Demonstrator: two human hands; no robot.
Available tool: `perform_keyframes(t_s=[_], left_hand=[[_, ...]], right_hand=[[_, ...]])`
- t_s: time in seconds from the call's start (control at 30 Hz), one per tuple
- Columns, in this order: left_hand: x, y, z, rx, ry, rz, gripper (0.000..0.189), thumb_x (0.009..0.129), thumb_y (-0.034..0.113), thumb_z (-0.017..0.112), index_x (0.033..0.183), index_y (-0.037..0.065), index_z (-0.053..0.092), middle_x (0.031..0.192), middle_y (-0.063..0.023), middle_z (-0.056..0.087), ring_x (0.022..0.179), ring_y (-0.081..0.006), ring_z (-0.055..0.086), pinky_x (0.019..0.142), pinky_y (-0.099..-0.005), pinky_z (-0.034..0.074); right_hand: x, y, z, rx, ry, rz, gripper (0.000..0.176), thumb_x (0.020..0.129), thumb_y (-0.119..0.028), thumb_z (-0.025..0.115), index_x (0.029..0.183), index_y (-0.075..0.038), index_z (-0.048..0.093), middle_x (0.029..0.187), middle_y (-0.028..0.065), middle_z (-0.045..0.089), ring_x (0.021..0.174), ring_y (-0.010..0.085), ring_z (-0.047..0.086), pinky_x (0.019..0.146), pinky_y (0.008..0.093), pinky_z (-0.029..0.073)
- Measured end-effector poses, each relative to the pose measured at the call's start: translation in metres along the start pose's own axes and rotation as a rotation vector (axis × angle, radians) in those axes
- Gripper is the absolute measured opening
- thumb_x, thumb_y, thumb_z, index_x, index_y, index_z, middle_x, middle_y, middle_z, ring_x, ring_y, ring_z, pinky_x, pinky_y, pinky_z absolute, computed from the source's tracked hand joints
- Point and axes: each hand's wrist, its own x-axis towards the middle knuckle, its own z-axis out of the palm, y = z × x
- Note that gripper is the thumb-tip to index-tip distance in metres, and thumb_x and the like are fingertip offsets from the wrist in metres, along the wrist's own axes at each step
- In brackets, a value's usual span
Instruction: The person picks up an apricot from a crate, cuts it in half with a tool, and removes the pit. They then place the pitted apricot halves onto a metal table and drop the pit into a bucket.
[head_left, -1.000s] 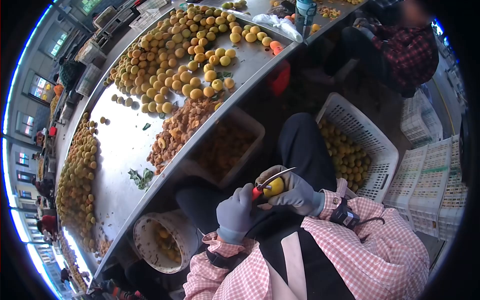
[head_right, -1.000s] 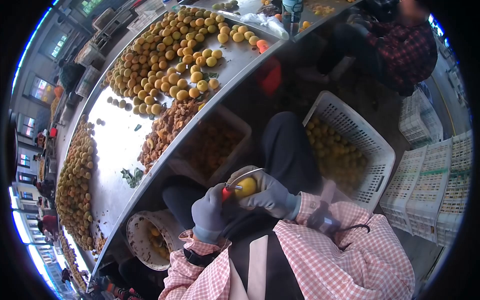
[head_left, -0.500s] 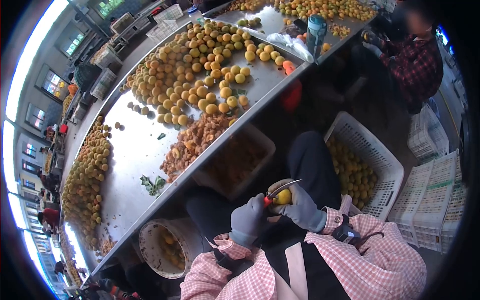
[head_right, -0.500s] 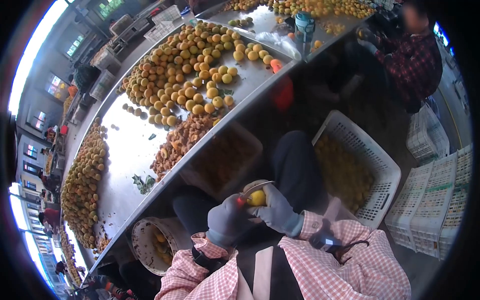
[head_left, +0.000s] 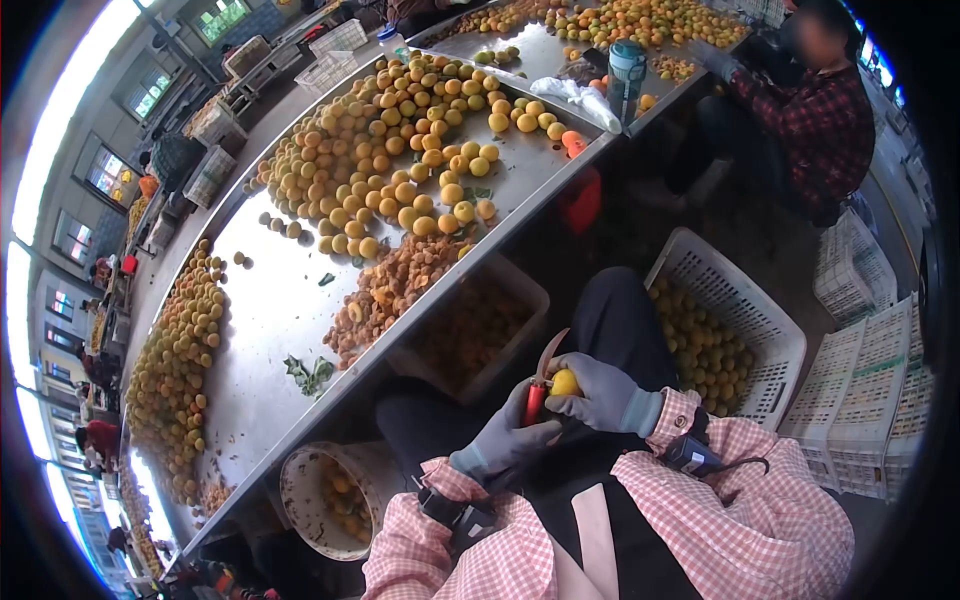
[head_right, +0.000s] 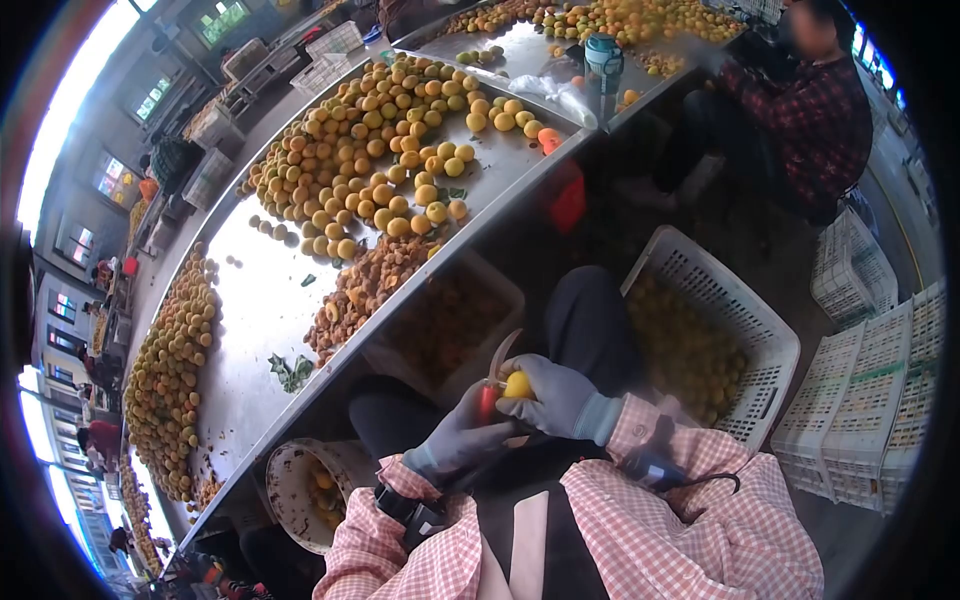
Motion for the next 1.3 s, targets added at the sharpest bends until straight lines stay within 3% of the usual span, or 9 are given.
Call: perform_keyframes(t_s=[0.13,0.47,0.53,0.63,0.77,0.83,0.93,1.0,1.3], left_hand=[[0.002,-0.009,0.003,-0.251,-0.047,0.019,0.063,0.086,0.003,0.063,0.138,0.008,0.029,0.127,-0.0098,0.048,0.116,-0.0186,0.052,0.101,-0.0323,0.042],[-0.002,-0.012,-0.002,0.696,0.313,0.289,0.072,0.080,0.007,0.070,0.140,0.007,0.031,0.126,-0.0129,0.054,0.116,-0.0241,0.054,0.100,-0.0333,0.042],[-0.004,-0.011,-0.003,0.401,0.245,0.306,0.067,0.081,0.006,0.069,0.139,0.007,0.035,0.126,-0.0113,0.053,0.116,-0.0228,0.053,0.100,-0.0334,0.043],[-0.004,-0.001,0.011,0.057,0.213,0.311,0.060,0.084,0.006,0.065,0.137,0.007,0.038,0.130,-0.0106,0.049,0.119,-0.0213,0.050,0.102,-0.0344,0.041],[-0.016,0.016,0.005,-0.317,0.225,0.403,0.054,0.088,0.003,0.058,0.138,0.003,0.036,0.081,0.0001,0.054,0.066,-0.0052,0.053,0.060,-0.0182,0.045],[-0.024,0.029,0.004,-0.082,0.395,0.529,0.058,0.088,0.005,0.058,0.140,0.000,0.033,0.067,0.0041,0.046,0.055,-0.0029,0.044,0.050,-0.0168,0.034],[-0.027,0.025,0.003,0.289,0.482,0.524,0.050,0.086,0.007,0.061,0.133,0.000,0.043,0.069,0.0012,0.053,0.058,-0.0066,0.050,0.055,-0.0198,0.041],[-0.025,0.029,0.010,1.020,0.469,0.651,0.034,0.083,0.010,0.068,0.114,0.003,0.057,0.084,-0.0109,0.065,0.073,-0.0216,0.066,0.065,-0.0269,0.050],[-0.031,0.023,0.021,1.147,0.483,0.665,0.036,0.079,0.014,0.071,0.112,0.006,0.061,0.085,-0.0128,0.067,0.072,-0.0276,0.068,0.063,-0.0296,0.052]], right_hand=[[-0.002,-0.005,-0.002,-0.129,-0.008,-0.055,0.049,0.085,-0.040,0.066,0.115,-0.005,0.049,0.103,0.0174,0.061,0.091,0.0347,0.062,0.081,0.0379,0.049],[0.003,-0.017,0.014,-0.105,0.067,-0.092,0.040,0.086,-0.032,0.067,0.111,-0.006,0.049,0.101,0.0162,0.057,0.087,0.0327,0.059,0.078,0.0365,0.048],[0.010,-0.010,0.007,-0.164,0.102,-0.453,0.040,0.085,-0.029,0.068,0.113,-0.007,0.048,0.105,0.0145,0.055,0.089,0.0296,0.059,0.080,0.0353,0.048],[0.015,-0.010,0.006,0.152,0.115,-0.443,0.040,0.085,-0.023,0.068,0.115,-0.007,0.047,0.110,0.0111,0.053,0.091,0.0247,0.056,0.084,0.0340,0.047],[0.010,-0.005,0.004,0.277,0.227,-0.173,0.040,0.086,-0.017,0.067,0.118,-0.007,0.047,0.111,0.0073,0.051,0.095,0.0185,0.053,0.089,0.0305,0.045],[0.011,0.007,-0.013,0.758,0.230,0.131,0.040,0.085,-0.011,0.066,0.119,-0.007,0.047,0.112,0.0055,0.051,0.098,0.0142,0.052,0.091,0.0276,0.044],[0.004,-0.001,-0.020,0.900,0.166,0.108,0.046,0.077,-0.002,0.070,0.118,-0.008,0.049,0.113,0.0070,0.053,0.098,0.0143,0.056,0.089,0.0267,0.046],[0.004,-0.010,-0.021,1.075,0.094,0.143,0.048,0.074,0.001,0.071,0.117,-0.009,0.051,0.114,0.0076,0.054,0.098,0.0152,0.057,0.089,0.0273,0.047],[0.001,-0.018,-0.008,1.278,0.003,-0.097,0.046,0.072,0.008,0.072,0.110,-0.009,0.053,0.112,0.0077,0.058,0.105,0.0170,0.058,0.096,0.0312,0.046]])
